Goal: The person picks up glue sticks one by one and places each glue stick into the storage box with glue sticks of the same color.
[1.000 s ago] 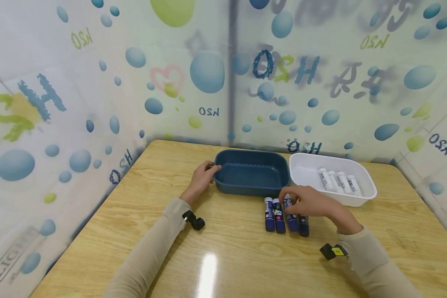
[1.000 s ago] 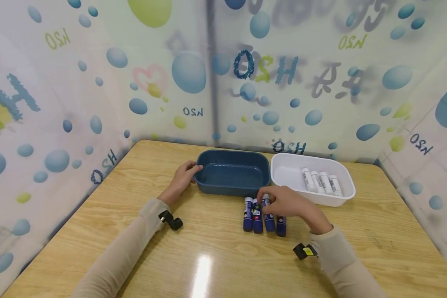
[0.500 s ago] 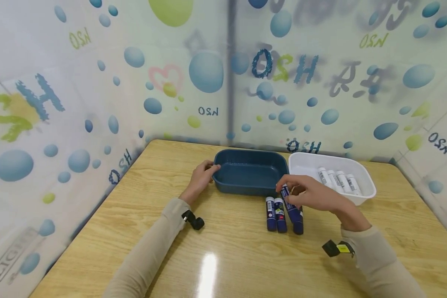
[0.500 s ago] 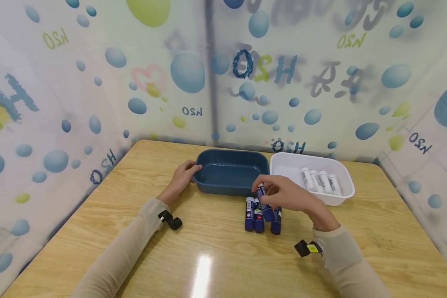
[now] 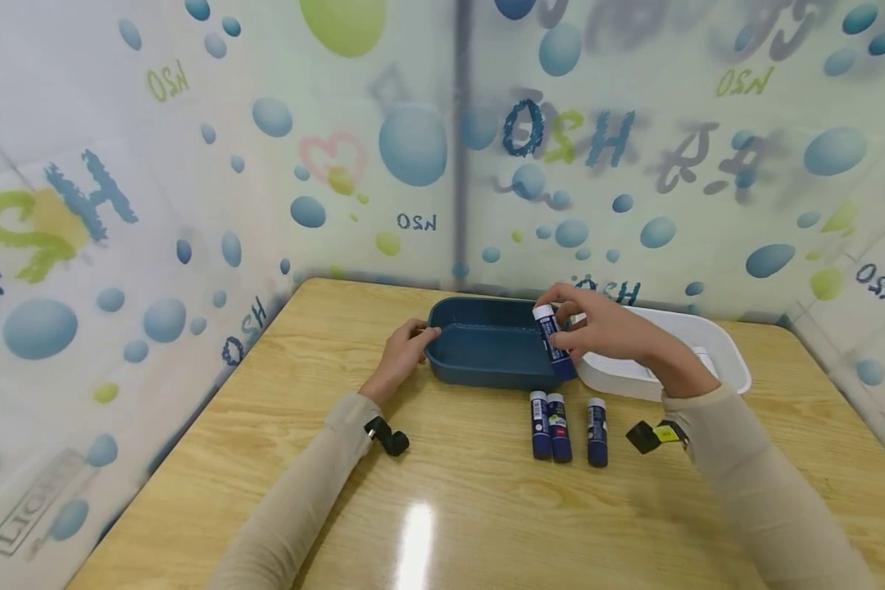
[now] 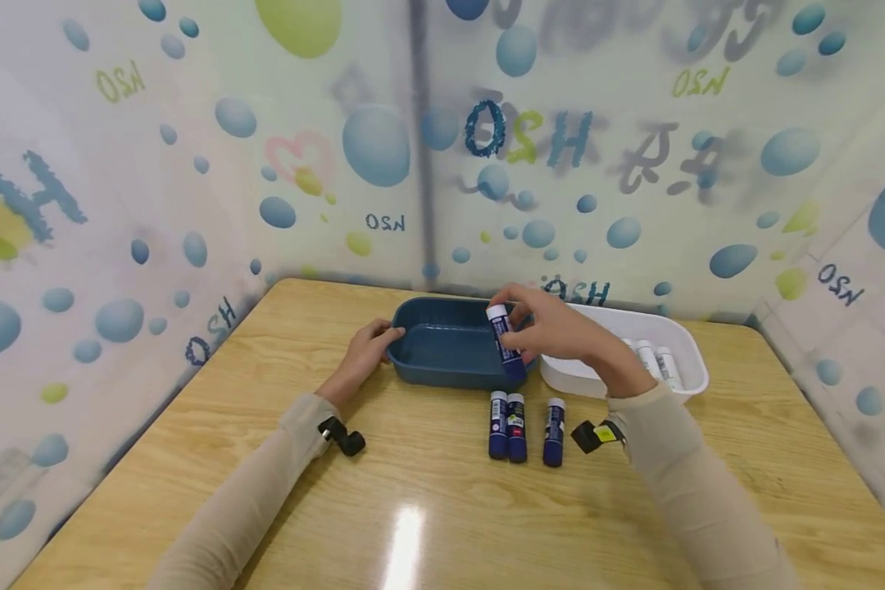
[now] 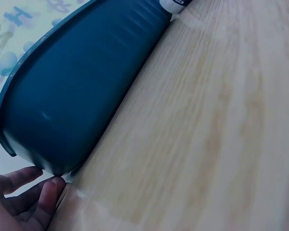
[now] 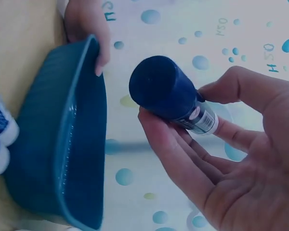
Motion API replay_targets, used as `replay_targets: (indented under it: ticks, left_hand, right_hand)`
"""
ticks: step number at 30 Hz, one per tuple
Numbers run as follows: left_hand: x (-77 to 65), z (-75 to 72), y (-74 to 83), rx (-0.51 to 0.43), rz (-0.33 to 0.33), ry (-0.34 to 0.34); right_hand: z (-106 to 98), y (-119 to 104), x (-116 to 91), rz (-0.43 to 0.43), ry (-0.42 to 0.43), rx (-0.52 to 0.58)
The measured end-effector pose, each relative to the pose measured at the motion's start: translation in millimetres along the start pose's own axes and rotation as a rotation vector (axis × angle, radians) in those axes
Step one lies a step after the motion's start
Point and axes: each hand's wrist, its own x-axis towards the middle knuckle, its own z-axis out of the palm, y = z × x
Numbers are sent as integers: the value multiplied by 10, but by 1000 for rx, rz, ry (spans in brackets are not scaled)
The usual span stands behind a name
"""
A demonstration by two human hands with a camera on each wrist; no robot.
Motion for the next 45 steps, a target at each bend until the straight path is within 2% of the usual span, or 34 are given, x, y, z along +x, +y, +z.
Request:
replay_targets:
  ticks: [7, 19, 27, 37, 41, 45]
  left_hand:
    - [14, 2, 12, -8, 11, -3]
    - [-6, 7, -5, -3, 5, 4]
    - [5, 8, -6, -2, 8, 8]
    - [2, 12, -6, 0, 10, 8]
    - [2, 8, -4, 1, 10, 9]
    - [2, 8, -9, -1, 9, 9]
  right_hand:
    - [-162, -66, 319, 26, -13, -29]
    - [-179, 141, 755, 197, -51, -124]
    - [-87, 180, 883, 311, -60, -284]
    - [95, 428, 972, 360, -22, -336]
    - [137, 465, 989, 382, -3, -340]
    - [174, 461, 1023, 408, 1, -399]
